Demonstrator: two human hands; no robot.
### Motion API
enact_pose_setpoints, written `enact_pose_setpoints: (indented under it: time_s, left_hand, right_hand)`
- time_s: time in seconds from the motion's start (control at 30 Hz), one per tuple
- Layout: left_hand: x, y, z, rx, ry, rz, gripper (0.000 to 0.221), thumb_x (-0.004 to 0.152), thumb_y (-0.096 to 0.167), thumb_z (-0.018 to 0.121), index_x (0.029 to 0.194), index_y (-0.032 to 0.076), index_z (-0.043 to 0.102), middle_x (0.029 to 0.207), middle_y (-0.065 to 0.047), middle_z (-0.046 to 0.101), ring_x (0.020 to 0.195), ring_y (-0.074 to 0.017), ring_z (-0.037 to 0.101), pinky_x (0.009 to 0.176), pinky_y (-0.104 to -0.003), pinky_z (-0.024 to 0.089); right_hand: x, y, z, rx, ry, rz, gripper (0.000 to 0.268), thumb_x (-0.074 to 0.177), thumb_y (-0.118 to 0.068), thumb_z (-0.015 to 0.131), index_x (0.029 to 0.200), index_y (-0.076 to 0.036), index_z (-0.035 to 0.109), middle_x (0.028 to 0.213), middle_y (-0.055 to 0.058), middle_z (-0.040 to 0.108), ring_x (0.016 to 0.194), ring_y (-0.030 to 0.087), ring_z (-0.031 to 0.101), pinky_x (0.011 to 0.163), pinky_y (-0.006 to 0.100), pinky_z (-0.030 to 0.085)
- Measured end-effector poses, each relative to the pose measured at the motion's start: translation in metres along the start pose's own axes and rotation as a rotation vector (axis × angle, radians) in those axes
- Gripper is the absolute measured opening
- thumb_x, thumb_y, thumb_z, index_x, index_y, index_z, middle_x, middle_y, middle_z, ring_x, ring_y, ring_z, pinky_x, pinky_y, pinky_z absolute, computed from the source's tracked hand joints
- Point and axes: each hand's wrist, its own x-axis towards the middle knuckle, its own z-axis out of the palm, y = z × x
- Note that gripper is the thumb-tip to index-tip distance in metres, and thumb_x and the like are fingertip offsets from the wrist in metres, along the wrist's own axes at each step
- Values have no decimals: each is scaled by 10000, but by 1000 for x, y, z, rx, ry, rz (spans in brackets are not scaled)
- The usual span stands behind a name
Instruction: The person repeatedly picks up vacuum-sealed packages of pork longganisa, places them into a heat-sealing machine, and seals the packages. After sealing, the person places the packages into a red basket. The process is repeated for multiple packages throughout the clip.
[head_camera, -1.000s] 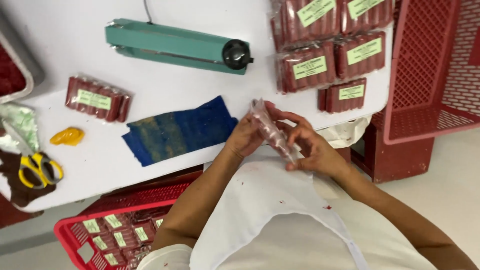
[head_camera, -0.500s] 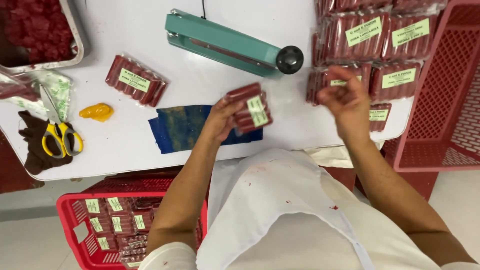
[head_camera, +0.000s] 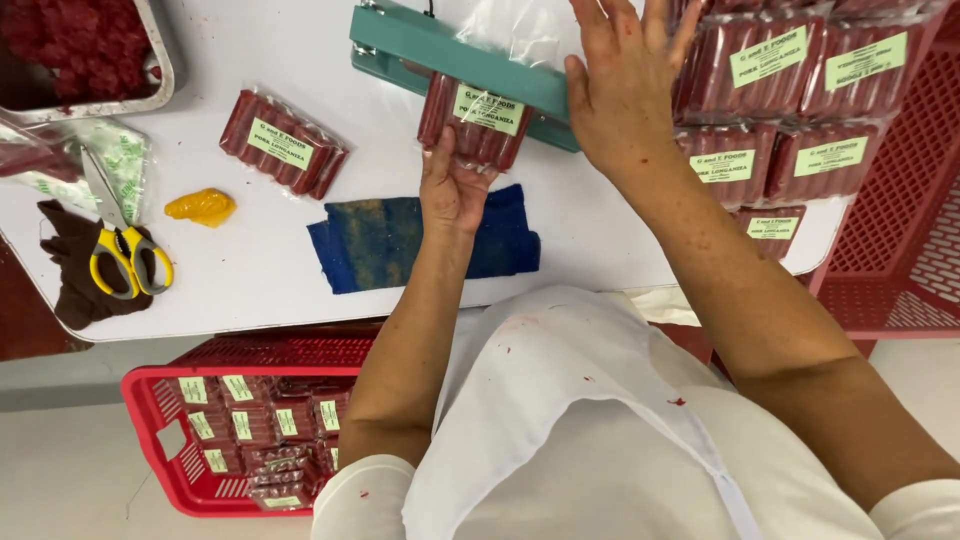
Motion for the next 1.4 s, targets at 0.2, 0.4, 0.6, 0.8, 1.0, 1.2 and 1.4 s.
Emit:
enact_pose_setpoints:
  time_s: [0.2, 0.4, 0.6, 0.8, 1.0, 1.2, 1.4]
  left_hand:
    - [-6, 7, 7, 43, 54, -24, 572, 825, 266, 809, 1342, 171, 583, 1300, -129, 648, 1196, -347, 610, 878, -609, 577]
    - [-8, 9, 4, 9, -14, 7, 543, 906, 232, 781, 1395, 133, 564, 1330, -140, 644, 1194, -322, 625, 941, -559, 576]
    - [-5, 12, 3, 70, 7, -12, 564, 889, 265, 795, 1391, 156, 562, 1315, -103, 650, 1202, -311, 611, 899, -575, 585]
    - [-7, 13, 5, 87, 43, -46, 568, 880, 285, 783, 1386, 143, 566, 1287, -102, 666, 1167, -303, 635, 823, -522, 594]
    - [-6, 13, 0, 62, 44, -55, 595, 874, 295, 787, 1400, 147, 553, 1335, -114, 636, 1221, -314, 603, 917, -577, 571]
    - [-3, 13, -2, 48, -10, -54, 613, 887, 298, 779, 1421, 131, 530, 1350, -127, 625, 1256, -326, 581, 976, -604, 544]
    - [7, 7, -15, 12, -34, -40, 578, 876, 293, 790, 1376, 101, 575, 1311, -139, 649, 1195, -325, 623, 945, -538, 580]
  right_hand:
    - [-1, 31, 45, -52, -2, 8, 695, 886, 180, 590, 1512, -79, 438, 1389, 190, 551, 1392, 439, 296, 1101, 690, 64]
    - [0, 48, 64, -151, 67, -134, 725, 658, 157, 648, 1348, -58, 607, 1295, 128, 584, 1156, 363, 529, 975, 482, 397]
    - [2, 52, 70, -131, 65, -92, 786, 653, 169, 591, 1390, -102, 556, 1347, 89, 541, 1115, 334, 548, 820, 444, 461]
    - [-4, 62, 79, -35, -14, -65, 865, 737, 145, 593, 1528, -171, 440, 1334, 90, 587, 1163, 319, 547, 963, 454, 435]
    - [-4, 61, 80, -56, -29, -53, 844, 766, 118, 628, 1534, -178, 437, 1339, 108, 603, 1168, 333, 555, 931, 467, 473]
    - [1, 58, 77, -75, -34, -48, 896, 714, 162, 590, 1521, -197, 443, 1365, 77, 578, 1139, 325, 553, 869, 468, 503]
    - [2, 52, 74, -110, 28, -68, 788, 668, 202, 569, 1387, -120, 573, 1212, 134, 606, 933, 380, 570, 622, 489, 484]
